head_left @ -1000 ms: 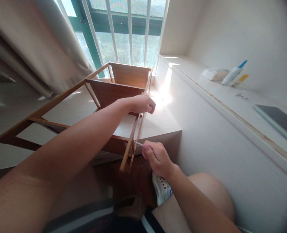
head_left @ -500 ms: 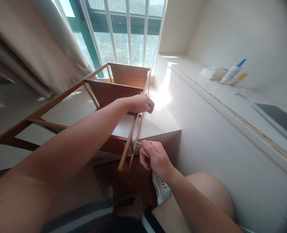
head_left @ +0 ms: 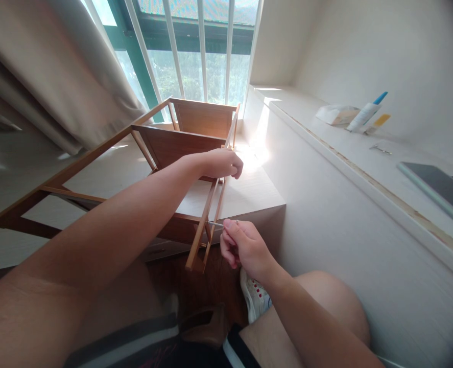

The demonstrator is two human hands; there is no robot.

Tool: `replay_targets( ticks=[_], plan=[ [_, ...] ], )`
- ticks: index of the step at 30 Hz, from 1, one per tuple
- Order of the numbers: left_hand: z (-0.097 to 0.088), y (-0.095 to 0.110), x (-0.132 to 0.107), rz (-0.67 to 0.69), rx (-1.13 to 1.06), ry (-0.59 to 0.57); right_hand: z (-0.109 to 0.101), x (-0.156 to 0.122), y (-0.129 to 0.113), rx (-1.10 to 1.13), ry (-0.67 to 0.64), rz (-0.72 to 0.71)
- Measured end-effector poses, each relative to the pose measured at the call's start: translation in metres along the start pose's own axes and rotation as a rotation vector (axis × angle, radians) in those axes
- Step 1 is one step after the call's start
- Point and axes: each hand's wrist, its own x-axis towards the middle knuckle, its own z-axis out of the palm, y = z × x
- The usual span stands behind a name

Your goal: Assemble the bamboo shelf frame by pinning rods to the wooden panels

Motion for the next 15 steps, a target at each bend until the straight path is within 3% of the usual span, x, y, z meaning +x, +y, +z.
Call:
replay_targets(
  ticks=[15],
  plan=[
    [-0.0012, 0.0023, -0.0014, -0.003, -0.006, -0.011, -0.0083, -0.0037, -0.0032, -0.330, 0.030, -0.108]
  ],
)
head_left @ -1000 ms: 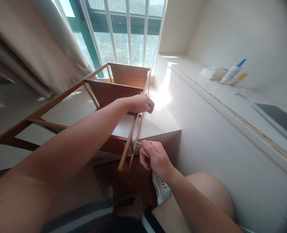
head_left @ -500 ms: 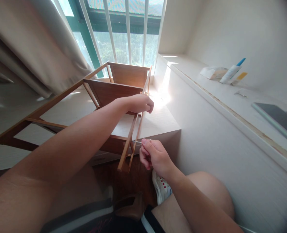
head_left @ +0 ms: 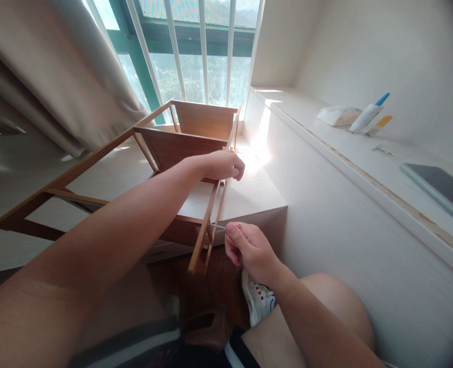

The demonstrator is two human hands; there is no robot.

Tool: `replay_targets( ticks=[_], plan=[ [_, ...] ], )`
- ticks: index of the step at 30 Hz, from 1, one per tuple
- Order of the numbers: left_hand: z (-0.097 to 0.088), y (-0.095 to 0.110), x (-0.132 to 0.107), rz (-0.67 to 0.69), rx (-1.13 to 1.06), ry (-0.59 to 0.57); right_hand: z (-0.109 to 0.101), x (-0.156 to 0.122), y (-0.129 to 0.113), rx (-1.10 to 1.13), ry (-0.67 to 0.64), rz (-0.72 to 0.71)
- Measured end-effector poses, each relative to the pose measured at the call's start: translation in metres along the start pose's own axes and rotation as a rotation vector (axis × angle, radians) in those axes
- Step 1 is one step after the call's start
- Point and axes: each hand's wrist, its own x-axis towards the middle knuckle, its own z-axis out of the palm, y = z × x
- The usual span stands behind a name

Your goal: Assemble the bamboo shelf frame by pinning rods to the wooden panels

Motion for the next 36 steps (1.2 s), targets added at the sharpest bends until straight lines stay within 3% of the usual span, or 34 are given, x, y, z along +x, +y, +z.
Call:
replay_targets(
  ticks=[5, 12, 19, 29, 36],
  plan=[
    [0.000, -0.001, 0.000, 0.005, -0.004, 0.005, -0.005, 0.000, -0.003, -0.165, -0.016, -0.075],
    [-0.001, 0.001, -0.002, -0.003, 0.003, 0.015, -0.014, 0.004, 0.010, -0.444, 0.024, -0.283],
    [0.000, 0.000, -0.002, -0.010, 0.011, 0.019, -0.003, 0.007, 0.022, -0.535, 0.092, -0.439],
    [0.001, -0.002, -0.001, -0.010, 0.010, 0.011, 0.000, 0.007, 0.027, -0.433, 0.066, -0.374],
    [0.000, -0.004, 0.000, -0.011, 0.010, 0.004, 0.010, 0.003, 0.022, -0.120, 0.023, -0.173]
  ],
)
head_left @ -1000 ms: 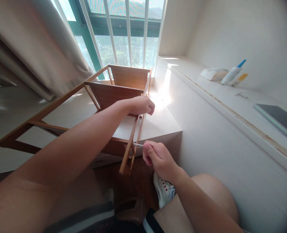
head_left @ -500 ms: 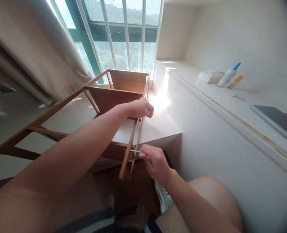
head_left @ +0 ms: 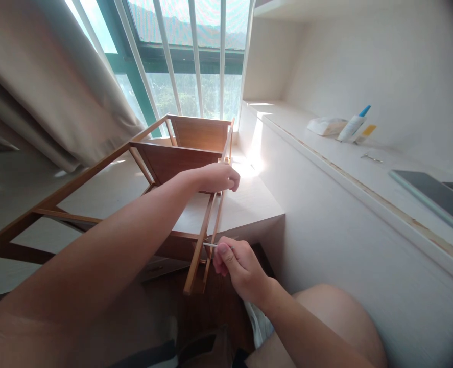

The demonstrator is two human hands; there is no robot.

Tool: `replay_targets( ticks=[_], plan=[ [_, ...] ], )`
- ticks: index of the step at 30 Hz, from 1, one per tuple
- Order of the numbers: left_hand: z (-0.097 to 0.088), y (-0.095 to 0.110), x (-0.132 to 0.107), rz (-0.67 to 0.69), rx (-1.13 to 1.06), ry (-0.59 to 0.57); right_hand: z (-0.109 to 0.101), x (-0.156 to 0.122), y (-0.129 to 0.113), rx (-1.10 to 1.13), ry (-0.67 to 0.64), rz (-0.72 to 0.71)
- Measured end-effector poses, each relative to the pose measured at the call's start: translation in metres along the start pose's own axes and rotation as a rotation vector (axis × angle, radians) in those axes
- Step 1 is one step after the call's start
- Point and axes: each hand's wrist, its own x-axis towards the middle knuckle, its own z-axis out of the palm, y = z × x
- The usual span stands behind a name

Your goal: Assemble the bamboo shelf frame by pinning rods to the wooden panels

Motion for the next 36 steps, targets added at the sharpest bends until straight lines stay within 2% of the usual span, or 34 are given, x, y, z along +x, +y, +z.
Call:
replay_targets(
  ticks=[4, 10, 19, 22, 25, 27, 30, 33, 36],
  plan=[
    [0.000, -0.001, 0.000, -0.004, 0.004, -0.001, 0.003, 0.001, -0.004, 0.118, -0.003, 0.052],
    [0.000, -0.001, 0.000, 0.015, 0.022, 0.007, 0.006, 0.002, -0.005, 0.120, 0.041, -0.016],
    [-0.003, 0.005, -0.006, 0.109, 0.148, 0.037, 0.007, 0.001, -0.001, 0.085, 0.032, -0.076],
    [-0.010, 0.008, -0.005, 0.141, 0.188, 0.028, 0.007, 0.002, -0.001, 0.069, 0.029, -0.064],
    [-0.025, 0.014, -0.010, 0.171, 0.226, -0.025, 0.007, 0.002, -0.001, 0.063, 0.026, -0.054],
    [-0.036, 0.021, -0.024, 0.196, 0.247, -0.062, 0.007, 0.002, -0.002, 0.064, 0.025, -0.057],
    [-0.042, 0.038, -0.064, 0.236, 0.247, -0.032, 0.006, 0.001, -0.003, 0.072, 0.035, -0.064],
    [-0.029, 0.055, -0.116, 0.236, 0.243, 0.035, 0.005, 0.001, -0.003, 0.115, 0.041, -0.052],
    [-0.002, 0.066, -0.158, 0.158, 0.247, 0.063, 0.006, 0.000, -0.003, 0.165, 0.045, -0.046]
  ],
)
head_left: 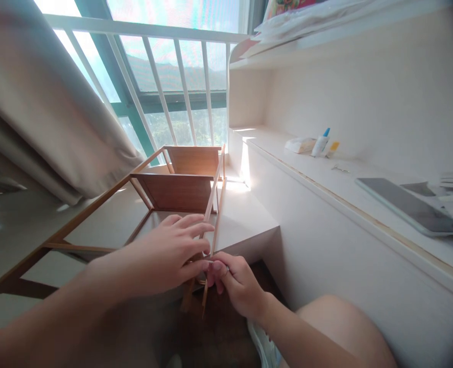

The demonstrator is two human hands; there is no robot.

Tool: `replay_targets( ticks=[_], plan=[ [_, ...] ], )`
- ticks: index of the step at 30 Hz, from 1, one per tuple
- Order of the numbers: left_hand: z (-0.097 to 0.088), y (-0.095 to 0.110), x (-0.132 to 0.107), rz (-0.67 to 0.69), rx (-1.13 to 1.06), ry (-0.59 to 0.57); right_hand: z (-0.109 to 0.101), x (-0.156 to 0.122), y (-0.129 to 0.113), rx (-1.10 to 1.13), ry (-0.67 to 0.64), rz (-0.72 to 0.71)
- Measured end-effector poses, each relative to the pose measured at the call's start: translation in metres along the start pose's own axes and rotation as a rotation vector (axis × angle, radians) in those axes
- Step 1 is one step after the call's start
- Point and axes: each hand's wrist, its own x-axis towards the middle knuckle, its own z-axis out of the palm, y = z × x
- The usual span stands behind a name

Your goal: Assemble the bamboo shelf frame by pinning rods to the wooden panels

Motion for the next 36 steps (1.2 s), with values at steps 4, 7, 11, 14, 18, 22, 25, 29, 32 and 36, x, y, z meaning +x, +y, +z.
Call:
replay_targets(
  ticks=[4, 7, 11, 14, 18, 22, 25, 29, 32, 36],
  plan=[
    [0.029, 0.015, -0.018, -0.134, -0.055, 0.078, 0.003, -0.001, 0.001, 0.063, 0.015, 0.006],
    [0.040, 0.018, -0.013, -0.194, -0.162, 0.173, 0.006, -0.002, 0.003, 0.085, 0.013, 0.014],
    [0.046, 0.015, -0.006, -0.222, -0.269, 0.277, 0.006, -0.001, 0.006, 0.095, 0.045, 0.028],
    [0.047, 0.014, -0.006, -0.221, -0.306, 0.276, 0.003, 0.002, 0.006, 0.057, 0.039, 0.045],
    [0.047, 0.016, -0.006, -0.218, -0.305, 0.293, -0.005, 0.006, 0.001, -0.022, 0.011, 0.041],
    [0.046, 0.016, -0.006, -0.204, -0.294, 0.302, -0.014, 0.007, -0.005, -0.155, -0.055, 0.016],
    [0.045, 0.015, -0.005, -0.199, -0.274, 0.287, -0.017, 0.007, -0.008, -0.251, -0.063, 0.010],
    [0.041, 0.015, -0.005, -0.188, -0.256, 0.267, -0.015, 0.007, -0.010, -0.284, -0.040, -0.005],
    [0.039, 0.015, -0.006, -0.175, -0.253, 0.255, -0.013, 0.009, -0.010, -0.289, -0.049, -0.010],
    [0.039, 0.015, -0.007, -0.151, -0.264, 0.259, -0.014, 0.014, -0.010, -0.318, -0.079, -0.012]
  ],
)
